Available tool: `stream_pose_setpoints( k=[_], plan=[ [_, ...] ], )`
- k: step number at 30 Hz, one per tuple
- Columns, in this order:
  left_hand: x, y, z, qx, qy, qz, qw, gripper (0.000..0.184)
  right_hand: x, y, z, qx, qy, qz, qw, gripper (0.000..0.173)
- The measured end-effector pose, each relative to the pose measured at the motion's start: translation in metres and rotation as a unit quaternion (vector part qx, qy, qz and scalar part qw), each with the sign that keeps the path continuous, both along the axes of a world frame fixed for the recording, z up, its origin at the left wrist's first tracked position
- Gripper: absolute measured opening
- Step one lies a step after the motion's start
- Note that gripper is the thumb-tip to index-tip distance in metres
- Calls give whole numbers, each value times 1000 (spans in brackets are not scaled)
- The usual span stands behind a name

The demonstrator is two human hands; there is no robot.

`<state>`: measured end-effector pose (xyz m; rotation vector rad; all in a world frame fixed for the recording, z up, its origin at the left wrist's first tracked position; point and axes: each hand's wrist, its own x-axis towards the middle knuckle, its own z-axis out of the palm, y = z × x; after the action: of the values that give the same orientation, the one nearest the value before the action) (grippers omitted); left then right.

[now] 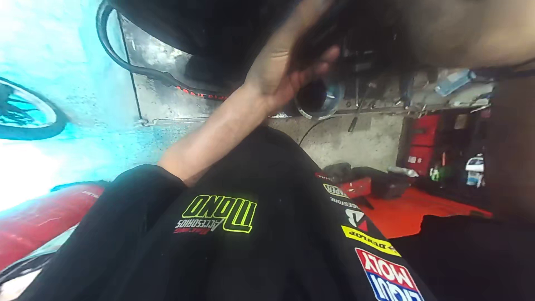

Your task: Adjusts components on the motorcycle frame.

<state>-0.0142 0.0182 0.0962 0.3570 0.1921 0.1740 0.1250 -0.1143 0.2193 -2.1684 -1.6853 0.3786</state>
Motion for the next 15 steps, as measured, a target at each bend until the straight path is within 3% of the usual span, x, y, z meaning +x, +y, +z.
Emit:
stream_pose_setpoints(
  k=[5, 12, 15],
  plan=[
    [2, -6, 8, 22, -1, 20, 1000, 31, 9, 5, 11, 13, -4, 32, 999, 28],
    [1, -10, -7, 34, -51, 31, 998, 35, -4, 12, 18, -1, -28, 50, 998, 31],
    [2, -11, -13, 13, -64, 41, 997, 35, -9, 15, 17, -10, 16, 47, 999, 29]
  ],
)
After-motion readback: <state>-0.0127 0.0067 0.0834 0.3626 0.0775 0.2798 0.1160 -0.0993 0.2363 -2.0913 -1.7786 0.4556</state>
